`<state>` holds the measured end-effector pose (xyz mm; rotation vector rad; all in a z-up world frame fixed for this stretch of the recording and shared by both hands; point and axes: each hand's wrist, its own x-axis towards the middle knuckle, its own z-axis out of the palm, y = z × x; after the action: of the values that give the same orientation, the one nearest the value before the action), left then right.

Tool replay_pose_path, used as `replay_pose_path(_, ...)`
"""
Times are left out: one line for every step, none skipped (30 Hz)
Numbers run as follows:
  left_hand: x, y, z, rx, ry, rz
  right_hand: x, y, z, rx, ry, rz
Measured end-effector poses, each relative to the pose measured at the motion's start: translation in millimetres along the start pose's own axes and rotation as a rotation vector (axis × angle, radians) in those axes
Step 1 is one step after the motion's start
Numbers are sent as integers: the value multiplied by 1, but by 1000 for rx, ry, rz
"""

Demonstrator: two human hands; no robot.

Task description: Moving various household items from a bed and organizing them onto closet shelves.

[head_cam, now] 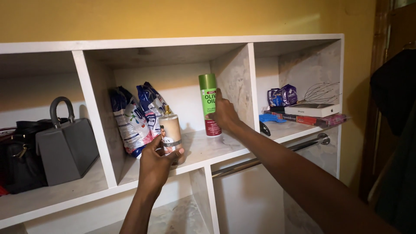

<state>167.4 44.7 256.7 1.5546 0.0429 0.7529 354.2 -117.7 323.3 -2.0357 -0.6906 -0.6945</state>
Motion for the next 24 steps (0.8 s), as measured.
replay_pose_path(0,0,0,-13,-5,5,2,2,1,13,8,5)
replay_pose_path(3,-3,-2,-13,-3,2,-1,-6,-1,13,4,5)
replay_pose_path(6,-6,-4,12,-19,67,-5,-14,-3,-54,-22,30)
replay_pose_path(9,-10,-6,36,-37,133,-8,-21,-5,-121,-48,55)
replay_pose_path(6,-8,-4,37,-34,128,-6,-18,-3,-120,-54,56)
replay_pose_path(4,-6,-3,50,-36,124,-4,-16,-1,-133,-41,55)
replay_pose_path(2,-3,-1,63,-38,122,-2,-13,1,-144,-26,53)
replay_pose_path(-1,-1,-1,65,-35,120,-1,-12,2,-142,-31,53)
replay_pose_path(-3,1,0,57,-41,125,1,-11,3,-150,-20,61)
replay_pose_path(-6,4,0,49,-46,131,2,-10,4,-158,-10,69)
replay_pose_path(-5,1,0,50,-43,129,1,-14,3,-157,-14,68)
replay_pose_path(-5,-1,0,44,-47,125,0,-18,3,-176,-1,57)
replay_pose_path(-4,-3,0,38,-51,122,-1,-22,2,-193,13,45)
replay_pose_path(-3,-2,-1,39,-47,122,2,-19,5,-191,10,43)
replay_pose_path(-2,-2,-1,41,-48,122,5,-15,9,-236,25,33)
replay_pose_path(-2,-2,-1,43,-48,122,8,-11,12,-281,39,23)
replay_pose_path(0,-3,-2,44,-46,118,10,-9,13,-281,33,24)
replay_pose_path(1,-3,-3,40,-47,130,12,-6,15,-292,45,17)
replay_pose_path(3,-4,-3,35,-50,142,14,-3,16,-305,58,11)
replay_pose_path(2,-4,-3,34,-49,137,11,-6,16,-306,53,13)
replay_pose_path(1,-4,-3,24,-56,142,8,-8,16,-335,68,-2)
replay_pose_path(0,-4,-4,14,-63,148,5,-10,16,-363,83,-16)
replay_pose_path(0,-5,-3,15,-62,143,3,-11,17,-362,79,-14)
replay_pose_path(1,-7,-3,15,-65,151,2,-11,17,-449,99,-99)
